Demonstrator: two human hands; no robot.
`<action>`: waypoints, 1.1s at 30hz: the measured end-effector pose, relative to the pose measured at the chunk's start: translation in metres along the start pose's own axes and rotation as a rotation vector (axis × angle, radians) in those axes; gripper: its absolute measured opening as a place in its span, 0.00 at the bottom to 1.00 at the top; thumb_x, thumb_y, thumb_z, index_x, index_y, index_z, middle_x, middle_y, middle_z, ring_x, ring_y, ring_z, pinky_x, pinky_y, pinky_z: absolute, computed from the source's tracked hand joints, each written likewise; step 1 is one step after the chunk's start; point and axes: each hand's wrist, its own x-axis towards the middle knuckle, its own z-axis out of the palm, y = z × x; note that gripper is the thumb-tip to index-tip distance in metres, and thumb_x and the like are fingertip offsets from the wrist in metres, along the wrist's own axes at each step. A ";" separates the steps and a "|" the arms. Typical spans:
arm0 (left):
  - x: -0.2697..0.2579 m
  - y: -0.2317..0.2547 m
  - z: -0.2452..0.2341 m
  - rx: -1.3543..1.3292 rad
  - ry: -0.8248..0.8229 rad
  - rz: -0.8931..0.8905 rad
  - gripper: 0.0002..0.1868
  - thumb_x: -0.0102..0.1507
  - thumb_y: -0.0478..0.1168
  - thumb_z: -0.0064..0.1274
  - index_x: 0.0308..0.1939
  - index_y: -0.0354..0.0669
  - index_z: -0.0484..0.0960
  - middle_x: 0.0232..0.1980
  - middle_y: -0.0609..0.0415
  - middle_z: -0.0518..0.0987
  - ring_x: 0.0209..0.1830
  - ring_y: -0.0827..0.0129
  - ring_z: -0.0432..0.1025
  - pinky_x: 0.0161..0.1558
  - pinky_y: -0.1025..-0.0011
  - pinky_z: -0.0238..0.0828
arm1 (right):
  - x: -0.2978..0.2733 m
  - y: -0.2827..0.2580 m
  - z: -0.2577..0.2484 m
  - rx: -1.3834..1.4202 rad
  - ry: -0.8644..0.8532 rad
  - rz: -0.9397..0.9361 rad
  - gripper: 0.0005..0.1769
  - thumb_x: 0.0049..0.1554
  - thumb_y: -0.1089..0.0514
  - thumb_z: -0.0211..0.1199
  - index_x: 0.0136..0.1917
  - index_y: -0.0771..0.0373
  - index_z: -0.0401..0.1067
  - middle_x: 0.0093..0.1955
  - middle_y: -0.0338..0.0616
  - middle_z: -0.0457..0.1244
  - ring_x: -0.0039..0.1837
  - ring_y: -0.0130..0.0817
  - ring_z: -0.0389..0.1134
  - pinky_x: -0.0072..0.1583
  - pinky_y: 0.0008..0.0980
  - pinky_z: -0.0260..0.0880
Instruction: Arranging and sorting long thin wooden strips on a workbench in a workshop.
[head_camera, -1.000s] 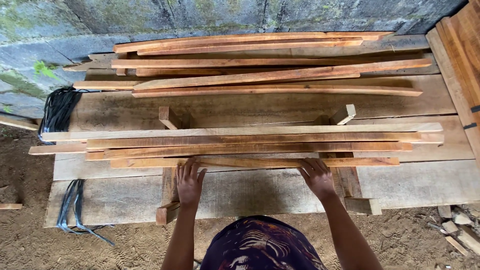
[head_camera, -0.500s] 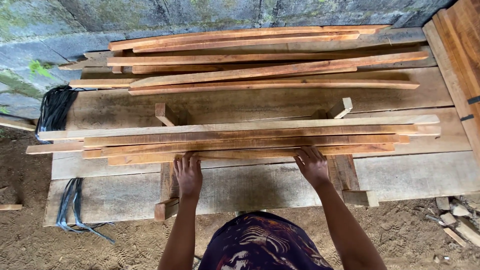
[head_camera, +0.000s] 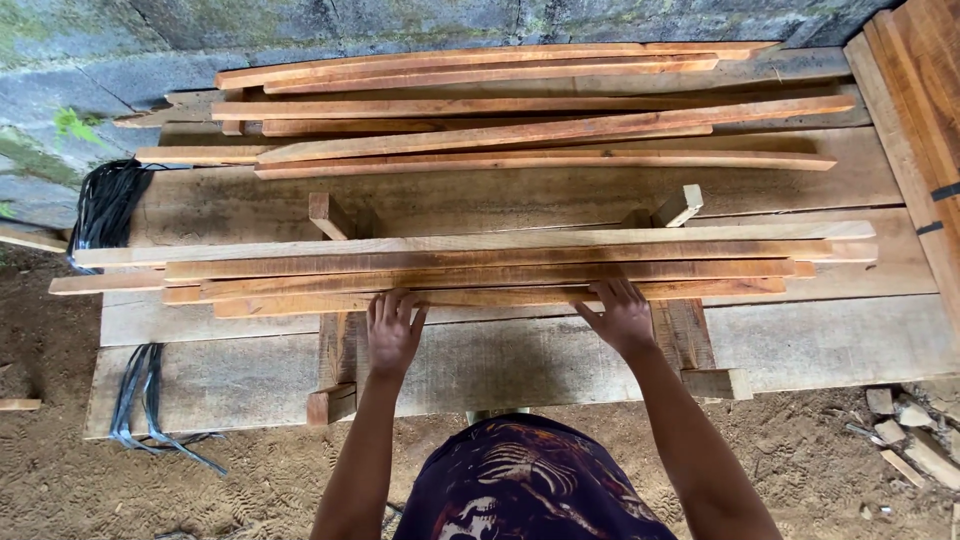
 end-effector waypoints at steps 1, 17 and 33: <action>-0.005 -0.005 0.010 -0.001 0.010 0.001 0.16 0.62 0.55 0.60 0.47 0.54 0.79 0.45 0.54 0.73 0.51 0.59 0.74 0.64 0.55 0.67 | -0.010 0.010 0.016 -0.055 0.041 0.015 0.23 0.52 0.34 0.71 0.44 0.54 0.76 0.41 0.40 0.64 0.45 0.41 0.70 0.49 0.38 0.72; 0.066 0.016 0.006 0.113 -0.608 0.059 0.66 0.44 0.72 0.65 0.81 0.61 0.52 0.82 0.48 0.54 0.84 0.55 0.45 0.77 0.32 0.29 | 0.036 0.008 0.027 -0.121 -0.330 -0.057 0.67 0.30 0.18 0.71 0.78 0.44 0.62 0.77 0.47 0.56 0.81 0.48 0.52 0.82 0.56 0.46; 0.067 0.012 0.009 0.122 -0.664 0.068 0.67 0.45 0.70 0.68 0.81 0.61 0.50 0.83 0.48 0.51 0.83 0.53 0.44 0.75 0.30 0.32 | 0.034 0.012 0.043 -0.159 -0.103 -0.127 0.65 0.27 0.15 0.67 0.73 0.44 0.69 0.69 0.46 0.63 0.76 0.47 0.61 0.78 0.55 0.56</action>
